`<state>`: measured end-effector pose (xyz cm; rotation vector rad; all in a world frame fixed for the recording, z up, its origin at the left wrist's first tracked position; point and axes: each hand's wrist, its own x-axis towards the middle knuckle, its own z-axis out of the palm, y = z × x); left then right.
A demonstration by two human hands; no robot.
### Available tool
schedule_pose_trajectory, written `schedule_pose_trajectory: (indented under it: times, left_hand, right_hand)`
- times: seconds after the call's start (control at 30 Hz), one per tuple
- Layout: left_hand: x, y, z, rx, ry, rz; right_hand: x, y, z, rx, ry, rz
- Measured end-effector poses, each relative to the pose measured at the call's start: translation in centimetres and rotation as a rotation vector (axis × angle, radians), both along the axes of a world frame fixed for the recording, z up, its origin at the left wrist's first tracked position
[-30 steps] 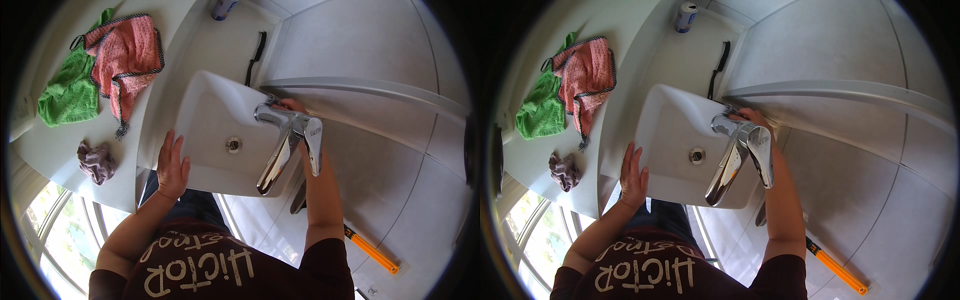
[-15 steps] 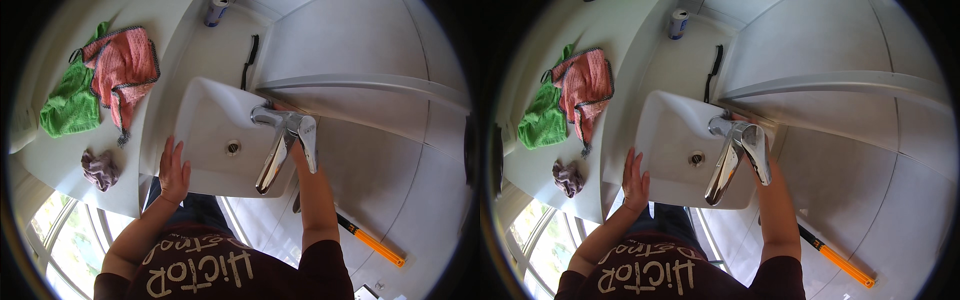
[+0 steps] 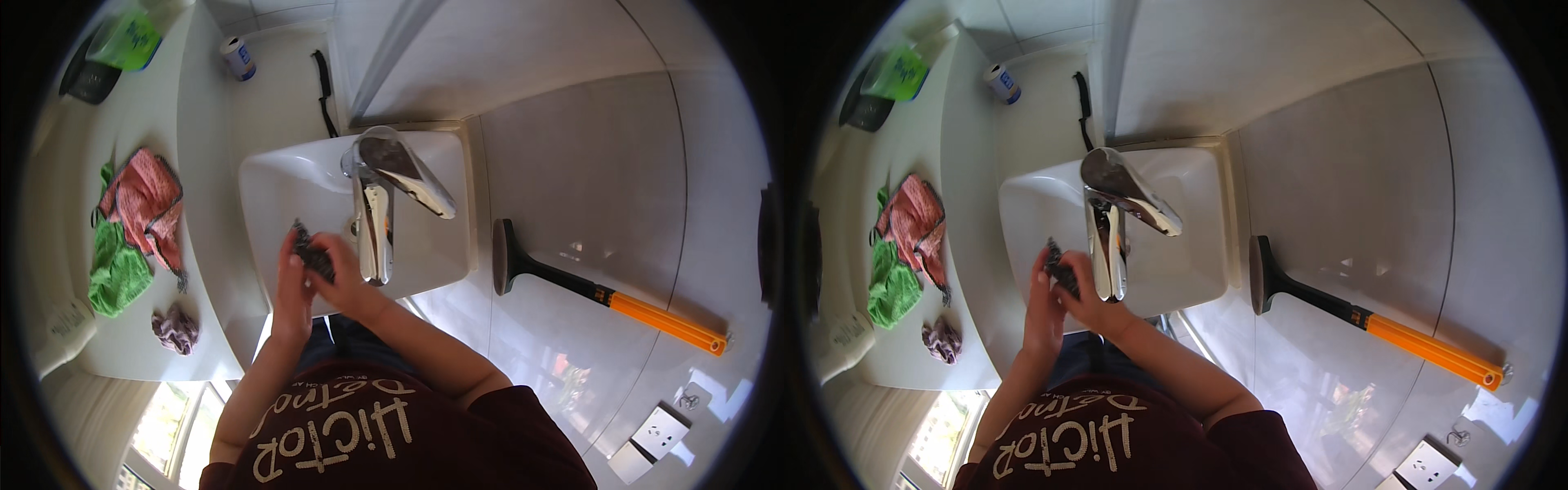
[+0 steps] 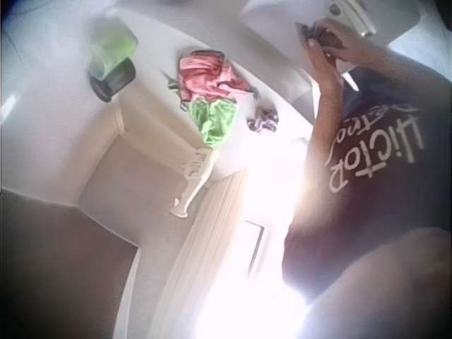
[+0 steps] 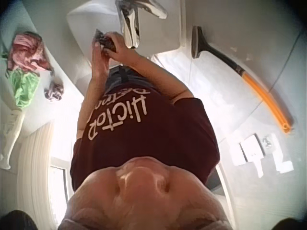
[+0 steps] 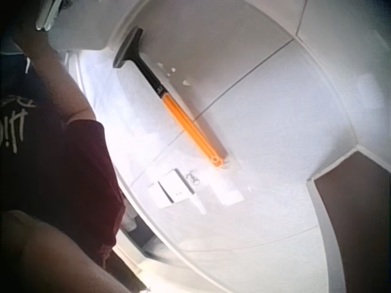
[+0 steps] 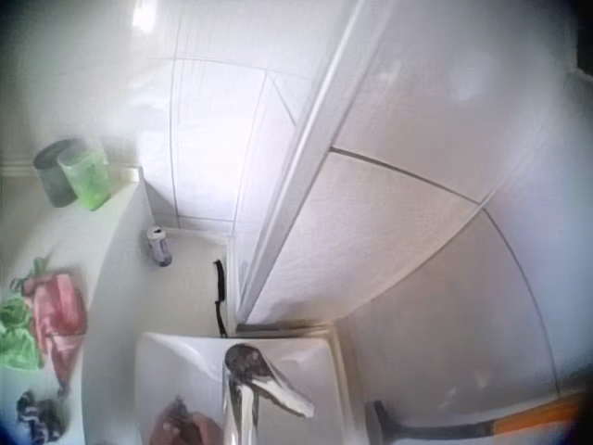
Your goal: The person cleans a bathroom sink and faucet using a scrubbing pad.
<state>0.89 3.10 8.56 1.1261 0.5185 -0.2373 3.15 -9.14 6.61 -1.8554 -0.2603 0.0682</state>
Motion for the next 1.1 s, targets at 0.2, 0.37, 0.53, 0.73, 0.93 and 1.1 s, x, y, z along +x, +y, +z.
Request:
schedule_pose_trajectory:
  times: [0.2,0.37,0.53,0.73,0.93,1.1]
  left_hand:
    - [4.2,-0.4,-1.2,0.082,0.101,0.046]
    - [8.4,0.3,-2.1,0.527,-0.035,-0.036]
    - [12.9,-1.3,0.0,0.994,-0.172,-0.185]
    - [14.3,-0.6,-3.8,1.136,-0.495,-0.282]
    - [14.4,-1.3,-6.3,0.372,-0.174,-0.108]
    - [12.0,-0.8,-5.0,0.338,-0.092,-0.23]
  right_hand:
    - [0.1,-3.9,1.1,-0.126,0.17,0.122]
    - [6.7,-12.0,-2.5,-0.403,-0.073,-0.286]
    - [13.3,-14.1,-4.0,-0.953,-0.281,-0.085]
    - [7.2,-12.0,-2.3,-0.497,0.009,0.045]
    - [11.6,-12.8,-6.0,-0.36,-0.059,-0.673]
    - [11.1,-12.7,-7.4,-0.602,0.251,-0.243]
